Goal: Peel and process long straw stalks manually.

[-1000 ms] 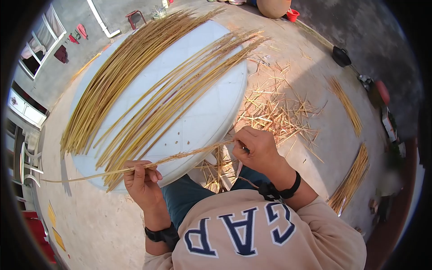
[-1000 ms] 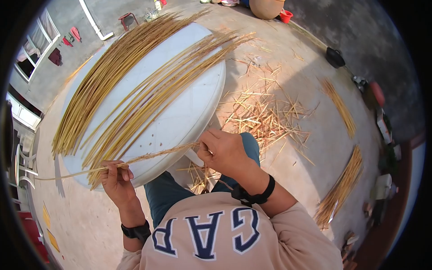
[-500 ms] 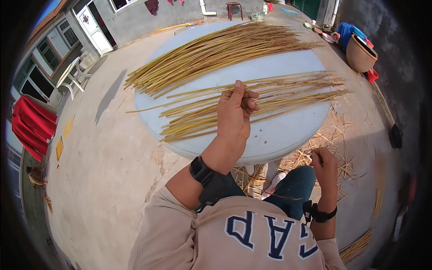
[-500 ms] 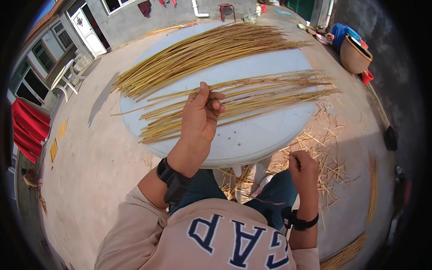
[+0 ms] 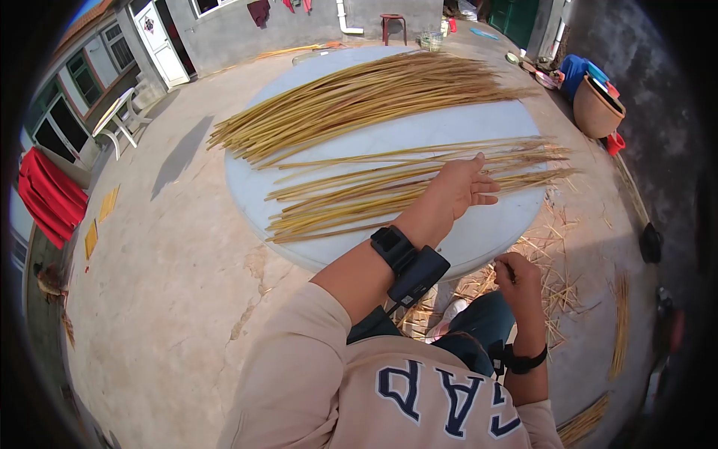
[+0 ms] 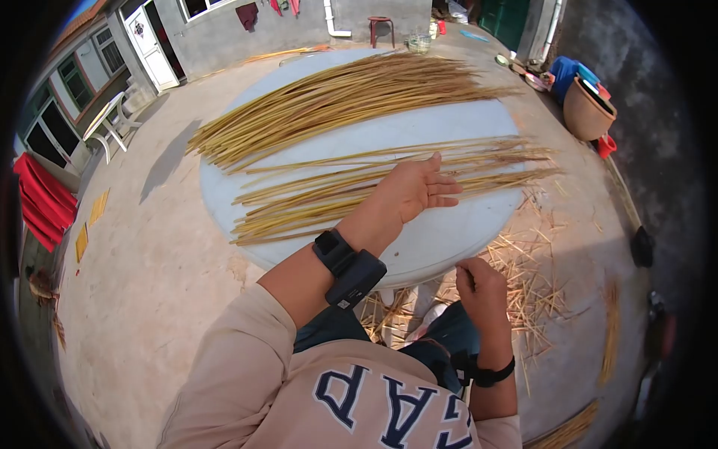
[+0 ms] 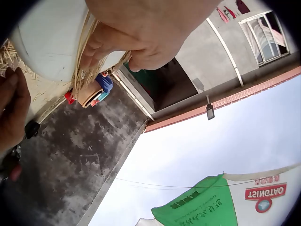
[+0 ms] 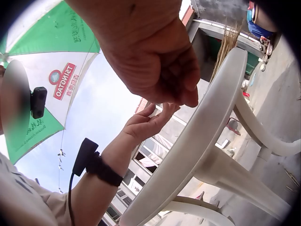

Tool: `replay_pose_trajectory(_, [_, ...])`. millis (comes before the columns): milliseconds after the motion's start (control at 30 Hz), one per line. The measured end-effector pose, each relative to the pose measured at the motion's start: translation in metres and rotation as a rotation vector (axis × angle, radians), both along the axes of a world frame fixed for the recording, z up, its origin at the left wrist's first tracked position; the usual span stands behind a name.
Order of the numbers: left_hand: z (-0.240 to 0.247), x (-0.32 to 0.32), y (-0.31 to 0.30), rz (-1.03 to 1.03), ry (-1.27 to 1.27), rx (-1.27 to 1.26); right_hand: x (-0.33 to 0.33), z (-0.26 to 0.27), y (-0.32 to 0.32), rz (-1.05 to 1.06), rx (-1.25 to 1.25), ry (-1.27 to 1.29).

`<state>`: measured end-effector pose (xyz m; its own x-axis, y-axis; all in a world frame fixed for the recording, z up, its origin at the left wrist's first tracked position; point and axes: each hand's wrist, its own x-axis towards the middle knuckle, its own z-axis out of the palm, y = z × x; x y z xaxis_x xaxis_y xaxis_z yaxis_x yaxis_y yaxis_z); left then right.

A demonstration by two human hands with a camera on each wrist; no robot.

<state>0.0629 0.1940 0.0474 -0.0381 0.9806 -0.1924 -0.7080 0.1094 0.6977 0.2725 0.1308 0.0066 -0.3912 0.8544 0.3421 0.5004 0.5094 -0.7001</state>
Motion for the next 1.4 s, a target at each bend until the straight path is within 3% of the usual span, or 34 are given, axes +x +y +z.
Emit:
replay_pose_trajectory(67, [0.011, -0.001, -0.028, -0.259, 0.208, 0.066, 0.007, -0.002, 0.002, -0.029, -0.020, 0.022])
replay_pose_trajectory(133, [0.028, -0.017, -0.061, -0.342, 0.587, 0.207, 0.033, -0.009, 0.013, -0.181, 0.010, -0.038])
replay_pose_trajectory(200, [0.037, -0.045, -0.085, -0.339, 0.818, 0.279, 0.066, -0.016, 0.026, -0.308, 0.086, -0.375])
replay_pose_trajectory(267, [0.036, -0.081, -0.101, -0.149, 1.238, 0.301, 0.082, -0.016, 0.031, -0.428, 0.084, -0.541])
replay_pose_trajectory(333, [0.037, -0.109, -0.118, 0.067, 1.581, 0.266, 0.077, -0.005, 0.029, -0.409, 0.213, -0.396])
replay_pose_trajectory(400, [0.026, -0.140, -0.126, 0.098, 1.969, 0.145, 0.052, 0.003, 0.024, -0.210, 0.288, -0.286])
replay_pose_trajectory(467, [0.008, -0.167, -0.127, 0.050, 2.006, 0.137, 0.008, 0.010, 0.009, 0.050, 0.293, -0.226])
replay_pose_trajectory(600, [-0.014, -0.168, -0.135, -0.056, 2.137, 0.200, -0.074, -0.003, -0.025, 0.516, 0.452, -0.341])
replay_pose_trajectory(700, [-0.021, -0.142, -0.138, -0.126, 2.250, 0.209, -0.109, -0.022, -0.036, 0.666, 0.534, -0.291])
replay_pose_trajectory(833, [-0.038, -0.144, -0.138, -0.065, 2.321, 0.179, -0.110, -0.024, -0.025, 0.640, 0.517, -0.404])
replay_pose_trajectory(967, [-0.045, -0.153, -0.141, -0.002, 2.247, 0.162, -0.043, -0.024, 0.036, 0.254, 0.465, -0.555])
replay_pose_trajectory(1067, [-0.036, -0.149, -0.146, -0.027, 2.275, 0.126, 0.041, -0.031, 0.088, -0.431, 0.428, -0.691])
replay_pose_trajectory(1133, [-0.024, -0.144, -0.148, -0.042, 2.254, 0.087, 0.079, -0.026, 0.103, -0.656, 0.405, -0.574])
replay_pose_trajectory(1167, [-0.019, -0.144, -0.150, -0.066, 2.242, 0.050, 0.069, -0.011, 0.101, -0.622, 0.419, -0.559])
replay_pose_trajectory(1233, [-0.016, -0.154, -0.146, -0.059, 2.249, 0.045, 0.046, 0.016, 0.077, -0.383, 0.431, -0.211])
replay_pose_trajectory(1400, [-0.009, -0.181, -0.120, -0.026, 2.096, 0.119, -0.043, 0.013, 0.041, 0.237, 0.346, -0.097])
